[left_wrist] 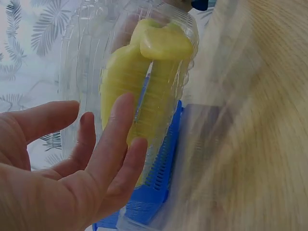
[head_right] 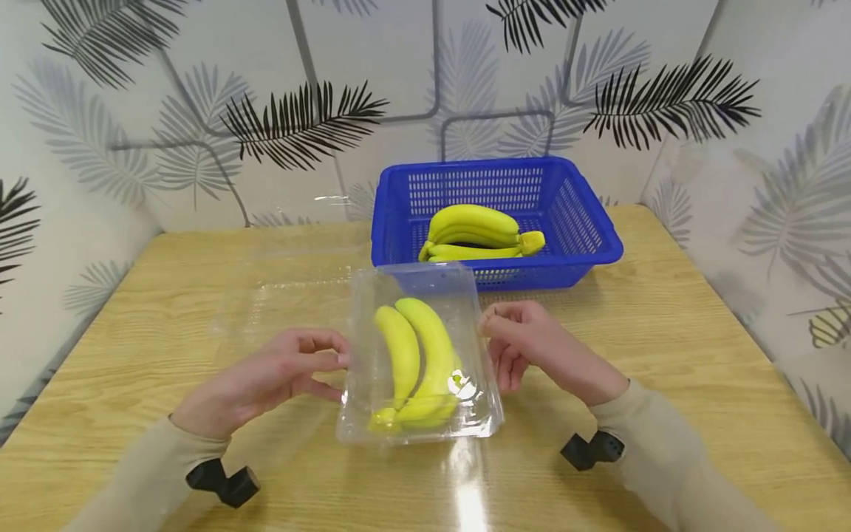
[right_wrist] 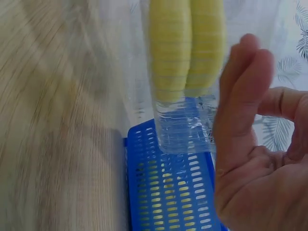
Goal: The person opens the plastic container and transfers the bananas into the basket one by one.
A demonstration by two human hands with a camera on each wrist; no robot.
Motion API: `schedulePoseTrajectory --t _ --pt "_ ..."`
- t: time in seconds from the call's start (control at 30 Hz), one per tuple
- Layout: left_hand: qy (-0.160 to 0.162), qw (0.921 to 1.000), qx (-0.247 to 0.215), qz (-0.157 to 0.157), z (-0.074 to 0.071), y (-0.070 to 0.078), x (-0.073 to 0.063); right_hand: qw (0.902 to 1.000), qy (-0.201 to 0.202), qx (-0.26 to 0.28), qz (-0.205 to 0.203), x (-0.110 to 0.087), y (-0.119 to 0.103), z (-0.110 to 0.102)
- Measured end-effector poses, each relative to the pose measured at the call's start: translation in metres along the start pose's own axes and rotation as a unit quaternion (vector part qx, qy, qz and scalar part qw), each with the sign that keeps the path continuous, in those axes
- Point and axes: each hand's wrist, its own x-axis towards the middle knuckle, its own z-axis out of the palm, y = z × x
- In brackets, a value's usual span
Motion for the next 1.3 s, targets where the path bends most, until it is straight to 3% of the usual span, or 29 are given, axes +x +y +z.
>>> schedulePoseTrajectory --t 0.23,0.47,0.9,1.3 --pt "0.021 0.9997 0.010 -0.012 -0.003 -0.012 0.008 0.9988 -0.038 -0.025 0.021 0.003 0.014 -0.006" --pt "0.013 0.9996 0.019 -0.017 -0.005 -0.021 0.013 0.9973 -0.057 -0.028 0.036 0.003 0.027 -0.010" --pt "0.012 0.9997 0.007 -0.018 -0.007 -0.035 0.024 0.9970 -0.054 -0.039 0.040 0.009 0.036 -0.018" --pt "0.031 0.9994 0.011 -0.008 -0.001 -0.040 0.036 0.9983 -0.004 -0.047 0.036 0.012 0.036 -0.024"
